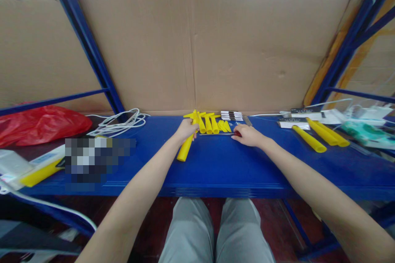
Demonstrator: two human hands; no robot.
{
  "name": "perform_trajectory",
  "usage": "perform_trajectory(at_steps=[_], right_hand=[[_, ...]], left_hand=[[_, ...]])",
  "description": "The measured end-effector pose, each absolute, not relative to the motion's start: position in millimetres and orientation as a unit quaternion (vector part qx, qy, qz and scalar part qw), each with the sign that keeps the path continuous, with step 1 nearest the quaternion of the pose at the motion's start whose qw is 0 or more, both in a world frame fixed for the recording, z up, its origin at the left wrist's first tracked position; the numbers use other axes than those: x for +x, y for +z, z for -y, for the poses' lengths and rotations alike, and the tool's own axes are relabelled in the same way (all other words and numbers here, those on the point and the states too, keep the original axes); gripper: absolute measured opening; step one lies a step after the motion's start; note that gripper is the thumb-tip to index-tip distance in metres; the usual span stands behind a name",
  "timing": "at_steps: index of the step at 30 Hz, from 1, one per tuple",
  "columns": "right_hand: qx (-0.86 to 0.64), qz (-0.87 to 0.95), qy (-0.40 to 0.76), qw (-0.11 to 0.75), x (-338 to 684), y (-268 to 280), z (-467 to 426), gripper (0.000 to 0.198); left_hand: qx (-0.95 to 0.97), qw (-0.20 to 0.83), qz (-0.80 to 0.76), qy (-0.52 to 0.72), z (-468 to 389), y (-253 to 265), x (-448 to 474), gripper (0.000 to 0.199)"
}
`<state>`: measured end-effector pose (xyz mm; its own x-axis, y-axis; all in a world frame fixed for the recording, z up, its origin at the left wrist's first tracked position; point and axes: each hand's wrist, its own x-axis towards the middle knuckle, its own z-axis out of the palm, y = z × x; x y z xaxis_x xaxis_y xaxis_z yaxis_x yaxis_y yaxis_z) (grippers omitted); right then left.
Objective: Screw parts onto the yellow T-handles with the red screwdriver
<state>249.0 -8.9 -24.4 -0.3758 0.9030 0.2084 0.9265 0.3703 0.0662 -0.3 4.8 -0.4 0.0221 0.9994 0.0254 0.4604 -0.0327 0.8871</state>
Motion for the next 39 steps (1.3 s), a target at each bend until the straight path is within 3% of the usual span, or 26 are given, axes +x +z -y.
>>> perform_trajectory(at_steps=[8, 18, 39], right_hand=[[-0.542, 0.832, -0.073, 0.09, 250.1, -29.3, 6.0, 0.026], [-0.542, 0.835, -0.051, 0.073, 240.0, -30.5, 5.4, 0.049], [-0.539, 0.838, -0.039, 0.077, 232.6, -37.1, -0.6, 0.055]], left_hand=[[0.614, 0.373, -0.584, 0.378, -4.0, -1.0, -0.5, 0.014], [0.616, 0.374, -0.581, 0.378, -2.4, -1.0, 0.4, 0.013], [0.616, 0.391, -0.576, 0.37, -2.0, -0.5, 3.2, 0.015]])
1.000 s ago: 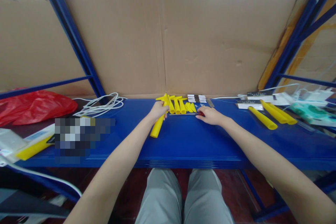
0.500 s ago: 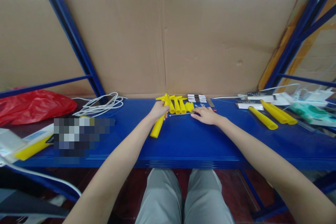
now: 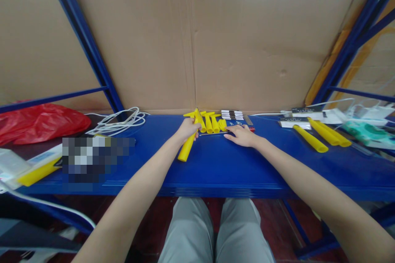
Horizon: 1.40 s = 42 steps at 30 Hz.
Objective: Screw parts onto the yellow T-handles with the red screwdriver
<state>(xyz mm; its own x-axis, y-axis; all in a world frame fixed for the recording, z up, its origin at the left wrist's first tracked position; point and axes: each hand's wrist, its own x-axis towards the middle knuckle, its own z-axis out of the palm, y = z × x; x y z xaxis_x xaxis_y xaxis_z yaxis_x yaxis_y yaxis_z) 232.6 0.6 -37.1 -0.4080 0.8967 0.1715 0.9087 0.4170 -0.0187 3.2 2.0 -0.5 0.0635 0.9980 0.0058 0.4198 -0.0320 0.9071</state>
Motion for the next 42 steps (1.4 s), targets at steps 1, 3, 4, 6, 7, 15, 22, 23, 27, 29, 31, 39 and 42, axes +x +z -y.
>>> perform_trajectory(at_steps=[1, 3, 4, 6, 7, 15, 22, 23, 27, 29, 31, 39, 42], right_hand=[[-0.54, 0.837, -0.037, 0.078, 232.5, -37.3, -0.4, 0.055], [-0.542, 0.836, -0.032, 0.078, 232.3, -37.5, -0.2, 0.055], [-0.542, 0.836, -0.029, 0.079, 232.3, -37.5, -0.2, 0.055], [-0.541, 0.836, -0.027, 0.082, 232.5, -37.4, 0.0, 0.055], [-0.541, 0.837, -0.027, 0.084, 232.7, -37.4, 0.1, 0.055], [-0.438, 0.872, -0.095, 0.196, 223.3, -34.6, 11.3, 0.044], [-0.391, 0.863, -0.115, 0.3, 196.5, -33.8, 27.9, 0.033], [-0.395, 0.857, -0.113, 0.31, 194.8, -34.3, 28.7, 0.033], [-0.402, 0.848, -0.094, 0.333, 193.9, -36.3, 28.0, 0.03], [-0.4, 0.846, -0.084, 0.341, 194.5, -36.9, 27.0, 0.029], [-0.4, 0.845, -0.076, 0.346, 194.5, -37.3, 26.3, 0.028], [-0.405, 0.834, -0.04, 0.371, 192.1, -37.5, 26.1, 0.027], [-0.395, 0.835, -0.018, 0.382, 192.6, -38.0, 24.6, 0.025]], left_hand=[[0.614, 0.393, -0.575, 0.371, -1.9, -0.7, 3.7, 0.014], [0.611, 0.4, -0.572, 0.374, -1.6, -1.0, 4.5, 0.014], [0.609, 0.404, -0.569, 0.376, -1.3, -1.0, 4.8, 0.014], [0.605, 0.411, -0.566, 0.381, -0.6, -0.7, 5.2, 0.014], [0.603, 0.413, -0.566, 0.382, -0.2, -0.4, 5.3, 0.015], [0.603, 0.425, -0.554, 0.387, 4.8, 3.2, 10.1, 0.012], [0.626, 0.447, -0.512, 0.381, 16.0, 2.3, 24.2, 0.01], [0.626, 0.454, -0.505, 0.383, 17.8, 2.2, 26.4, 0.01], [0.621, 0.476, -0.492, 0.381, 24.1, 1.9, 34.0, 0.007], [0.616, 0.479, -0.497, 0.379, 25.8, 1.3, 36.3, 0.008], [0.613, 0.479, -0.497, 0.385, 26.6, 0.3, 37.8, 0.008], [0.614, 0.48, -0.483, 0.399, 24.9, -7.3, 40.9, 0.011], [0.614, 0.483, -0.482, 0.396, 24.2, -9.8, 41.7, 0.01]])
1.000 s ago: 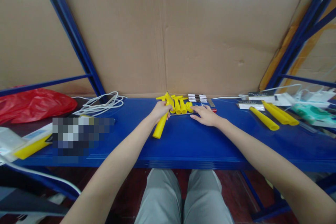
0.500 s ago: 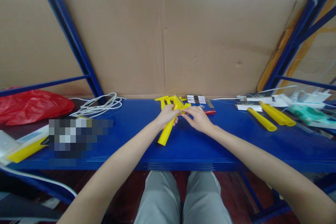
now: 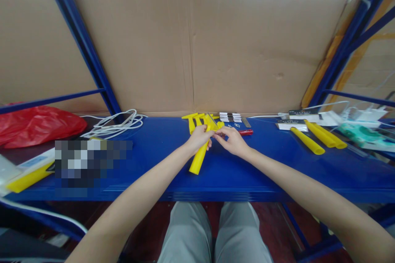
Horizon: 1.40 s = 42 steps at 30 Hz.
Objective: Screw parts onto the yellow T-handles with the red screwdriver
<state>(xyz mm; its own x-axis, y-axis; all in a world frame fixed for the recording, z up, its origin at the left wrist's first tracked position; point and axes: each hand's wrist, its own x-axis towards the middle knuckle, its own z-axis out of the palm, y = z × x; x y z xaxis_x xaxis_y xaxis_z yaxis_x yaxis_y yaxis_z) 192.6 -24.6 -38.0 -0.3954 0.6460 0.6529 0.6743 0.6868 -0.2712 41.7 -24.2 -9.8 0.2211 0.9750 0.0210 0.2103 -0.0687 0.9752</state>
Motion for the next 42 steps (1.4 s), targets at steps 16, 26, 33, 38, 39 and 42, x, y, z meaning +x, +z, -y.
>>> perform_trajectory(at_steps=[16, 26, 33, 38, 39, 42], right_hand=[[-0.523, 0.752, 0.014, 0.401, 236.3, -24.4, -8.9, 0.013], [-0.66, 0.74, 0.05, 0.117, 281.5, -5.5, -45.5, 0.02], [-0.635, 0.771, 0.016, 0.053, 274.1, -7.9, -53.6, 0.021], [-0.658, 0.753, -0.002, 0.032, 271.9, -12.2, -60.7, 0.024], [-0.664, 0.747, -0.006, 0.027, 271.7, -13.3, -62.4, 0.025], [-0.681, 0.732, -0.008, 0.021, 271.6, -16.5, -66.8, 0.028]], left_hand=[[0.604, 0.476, -0.508, 0.389, 23.4, -8.0, 38.1, 0.012], [0.589, 0.494, -0.507, 0.389, 23.3, -6.3, 36.6, 0.014], [0.575, 0.499, -0.516, 0.394, 25.2, -4.4, 36.6, 0.013], [0.583, 0.503, -0.508, 0.387, 25.4, -5.1, 35.7, 0.013], [0.585, 0.502, -0.508, 0.386, 25.1, -5.3, 35.4, 0.013], [0.591, 0.501, -0.507, 0.378, 24.5, -6.0, 34.9, 0.014]])
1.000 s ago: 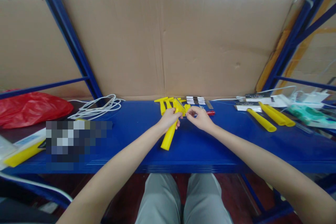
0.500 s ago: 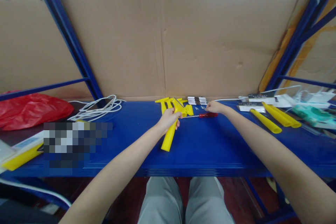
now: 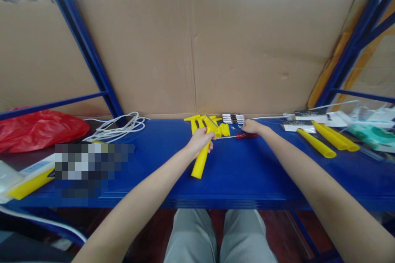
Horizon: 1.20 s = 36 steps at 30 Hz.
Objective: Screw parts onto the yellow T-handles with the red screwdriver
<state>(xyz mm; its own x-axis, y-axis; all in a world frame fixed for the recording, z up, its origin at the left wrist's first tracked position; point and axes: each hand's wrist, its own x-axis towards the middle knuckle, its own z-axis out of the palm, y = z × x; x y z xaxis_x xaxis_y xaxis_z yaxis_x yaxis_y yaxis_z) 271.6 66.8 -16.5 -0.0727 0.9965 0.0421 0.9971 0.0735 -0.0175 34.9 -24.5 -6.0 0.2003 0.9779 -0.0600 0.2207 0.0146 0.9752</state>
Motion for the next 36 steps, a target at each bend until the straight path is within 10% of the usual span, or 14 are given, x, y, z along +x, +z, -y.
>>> perform_trajectory(at_steps=[16, 36], right_hand=[[-0.743, 0.639, 0.008, 0.197, 287.0, -16.3, -52.2, 0.025], [-0.727, 0.668, -0.006, 0.16, 273.2, -15.8, -43.8, 0.025]], left_hand=[[0.573, 0.561, -0.482, 0.353, 7.7, -0.3, 50.7, 0.019], [0.448, 0.665, -0.477, 0.358, -46.9, -9.9, 127.6, 0.016]])
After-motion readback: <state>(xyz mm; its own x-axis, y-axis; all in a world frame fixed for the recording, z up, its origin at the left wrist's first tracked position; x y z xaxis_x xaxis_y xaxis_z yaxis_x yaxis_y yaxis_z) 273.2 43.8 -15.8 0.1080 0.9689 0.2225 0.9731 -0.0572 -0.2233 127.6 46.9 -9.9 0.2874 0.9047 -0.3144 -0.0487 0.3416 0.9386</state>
